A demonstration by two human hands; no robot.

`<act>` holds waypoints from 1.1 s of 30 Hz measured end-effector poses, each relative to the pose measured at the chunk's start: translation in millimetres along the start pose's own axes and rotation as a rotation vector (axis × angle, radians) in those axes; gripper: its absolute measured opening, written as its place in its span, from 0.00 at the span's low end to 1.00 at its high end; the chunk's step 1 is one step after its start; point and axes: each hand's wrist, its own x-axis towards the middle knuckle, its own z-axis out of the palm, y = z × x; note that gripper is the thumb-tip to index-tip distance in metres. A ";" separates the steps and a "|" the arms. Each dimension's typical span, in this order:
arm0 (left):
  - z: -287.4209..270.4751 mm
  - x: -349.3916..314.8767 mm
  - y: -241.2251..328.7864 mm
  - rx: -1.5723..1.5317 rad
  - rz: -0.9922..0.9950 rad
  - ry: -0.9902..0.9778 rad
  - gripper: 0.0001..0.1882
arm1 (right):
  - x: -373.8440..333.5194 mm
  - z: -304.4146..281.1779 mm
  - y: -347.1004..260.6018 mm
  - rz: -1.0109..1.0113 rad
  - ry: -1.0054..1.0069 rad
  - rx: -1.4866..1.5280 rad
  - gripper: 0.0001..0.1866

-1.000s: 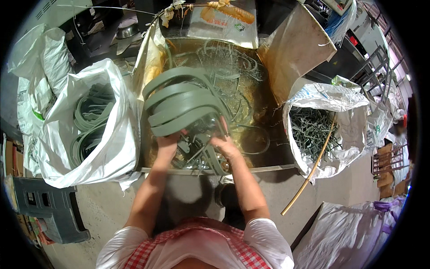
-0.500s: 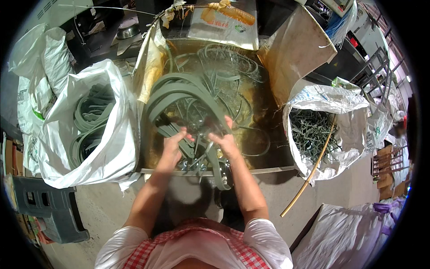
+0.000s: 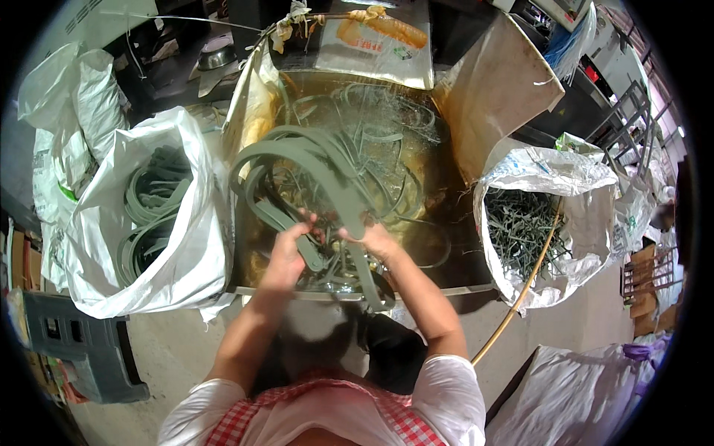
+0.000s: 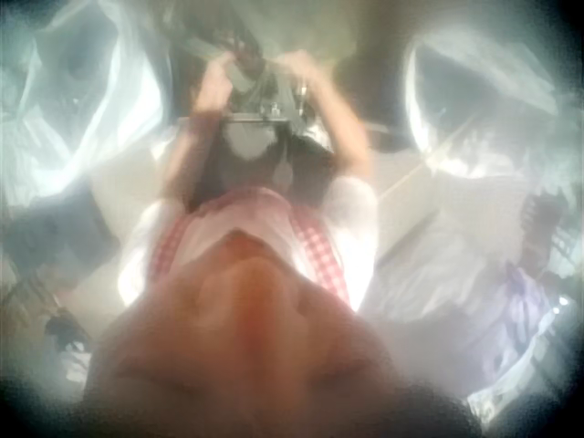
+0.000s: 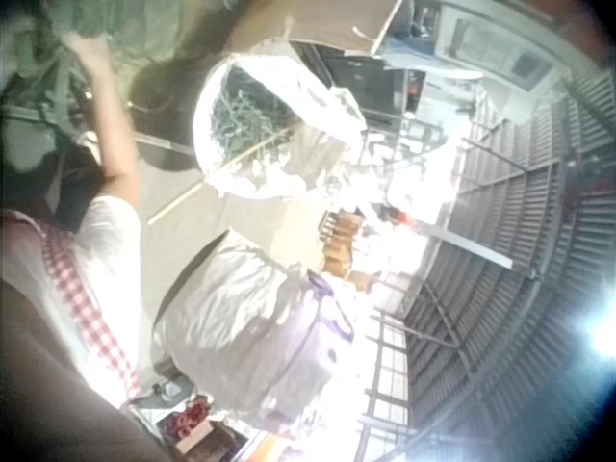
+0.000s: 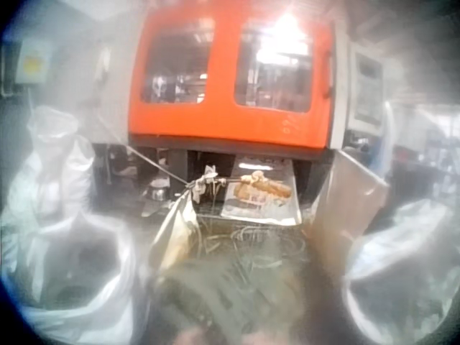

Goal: The person uses a wooden stick to stir curved gray plastic parts in a tank of liquid, then pulls a stack of the parts out of the liquid by hand and places them into a large white bag.

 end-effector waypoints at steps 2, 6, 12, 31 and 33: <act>3.9 -4.6 25.8 0.301 0.156 0.075 0.26 | 7.7 -7.0 -22.8 0.195 -0.073 -0.210 0.22; 32.2 -10.9 42.5 1.093 0.627 0.008 0.35 | 25.3 -31.0 85.8 -0.025 -0.004 -0.114 0.28; 74.1 -43.9 45.8 1.663 0.704 0.052 0.39 | 45.6 -32.1 142.9 -0.324 0.277 -0.425 0.32; 48.2 19.7 29.2 0.456 0.429 0.139 0.18 | -9.5 -40.6 -7.2 -0.267 0.514 -0.690 0.33; 72.5 21.1 44.3 0.431 0.504 0.055 0.21 | -24.6 -34.7 -33.7 -0.318 0.653 -0.574 0.28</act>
